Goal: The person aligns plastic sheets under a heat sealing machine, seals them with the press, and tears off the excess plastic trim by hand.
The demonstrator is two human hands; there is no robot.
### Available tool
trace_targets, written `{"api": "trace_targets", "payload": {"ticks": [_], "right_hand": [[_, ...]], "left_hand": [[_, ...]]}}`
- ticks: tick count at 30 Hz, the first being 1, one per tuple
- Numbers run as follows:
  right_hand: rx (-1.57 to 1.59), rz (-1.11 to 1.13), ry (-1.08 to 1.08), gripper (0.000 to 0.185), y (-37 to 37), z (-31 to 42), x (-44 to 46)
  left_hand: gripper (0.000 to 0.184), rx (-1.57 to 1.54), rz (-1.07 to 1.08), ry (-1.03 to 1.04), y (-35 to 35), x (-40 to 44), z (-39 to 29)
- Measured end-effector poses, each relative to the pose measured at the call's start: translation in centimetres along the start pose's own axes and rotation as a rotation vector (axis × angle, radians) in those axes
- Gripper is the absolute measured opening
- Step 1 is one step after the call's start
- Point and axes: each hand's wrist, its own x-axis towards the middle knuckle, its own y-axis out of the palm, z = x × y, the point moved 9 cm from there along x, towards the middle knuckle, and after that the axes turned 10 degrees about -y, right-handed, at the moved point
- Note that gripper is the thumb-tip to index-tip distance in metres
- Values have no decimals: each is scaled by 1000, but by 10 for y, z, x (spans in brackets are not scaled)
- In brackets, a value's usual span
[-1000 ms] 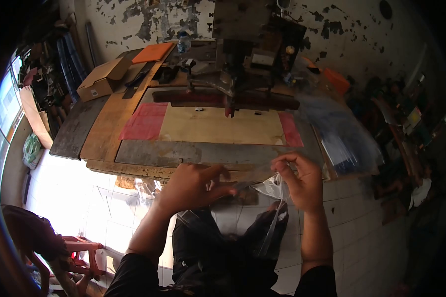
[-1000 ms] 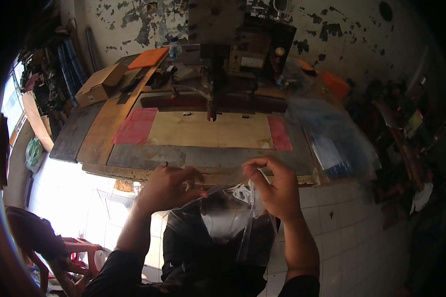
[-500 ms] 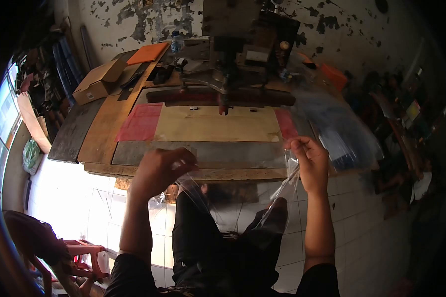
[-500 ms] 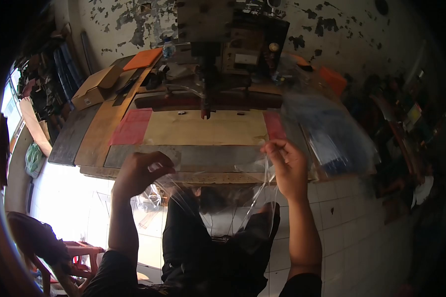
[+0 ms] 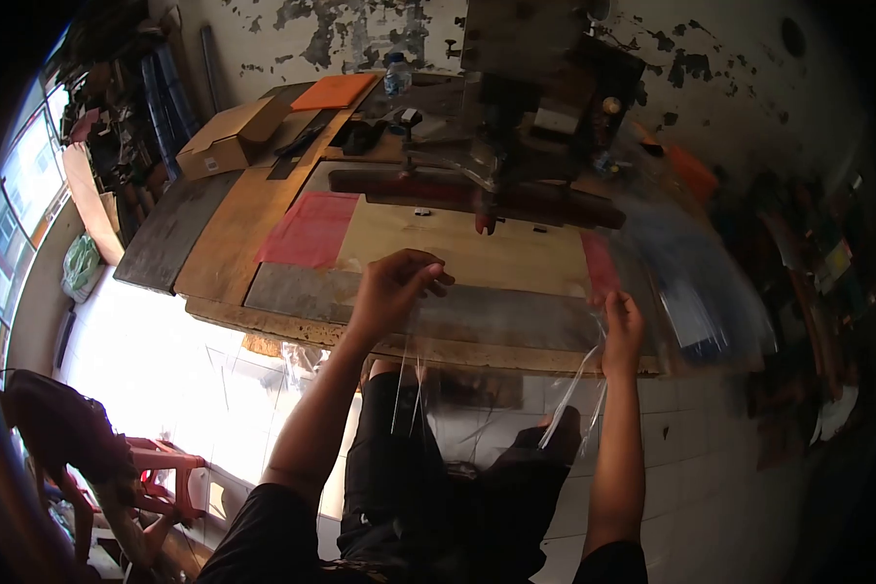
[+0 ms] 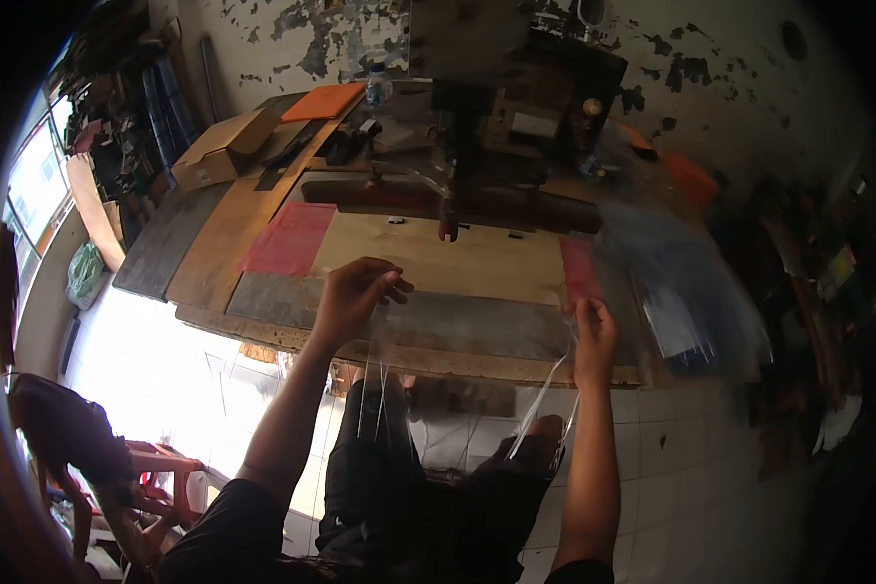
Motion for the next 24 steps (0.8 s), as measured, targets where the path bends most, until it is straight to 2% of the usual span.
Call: {"api": "trace_targets", "payload": {"ticks": [2,9,15,21,24], "right_hand": [[39,5,17,28,2,-5,0],[41,-5,27,28,0,-7,-3],[45,-29,48,28,-3,-12,-3],[36,-19,19,29,1,0,-3],[-38,37,-46,29,5,31,-3]], "left_hand": [[19,-95,8,-39,0,1,11],[22,-132,-17,-159,1,-1,24],[27,-231,-25,-135,2,-1,19],[28,-73,-27,-70,0,0,24],[25,-159,68,-28,5,-1,12]]}}
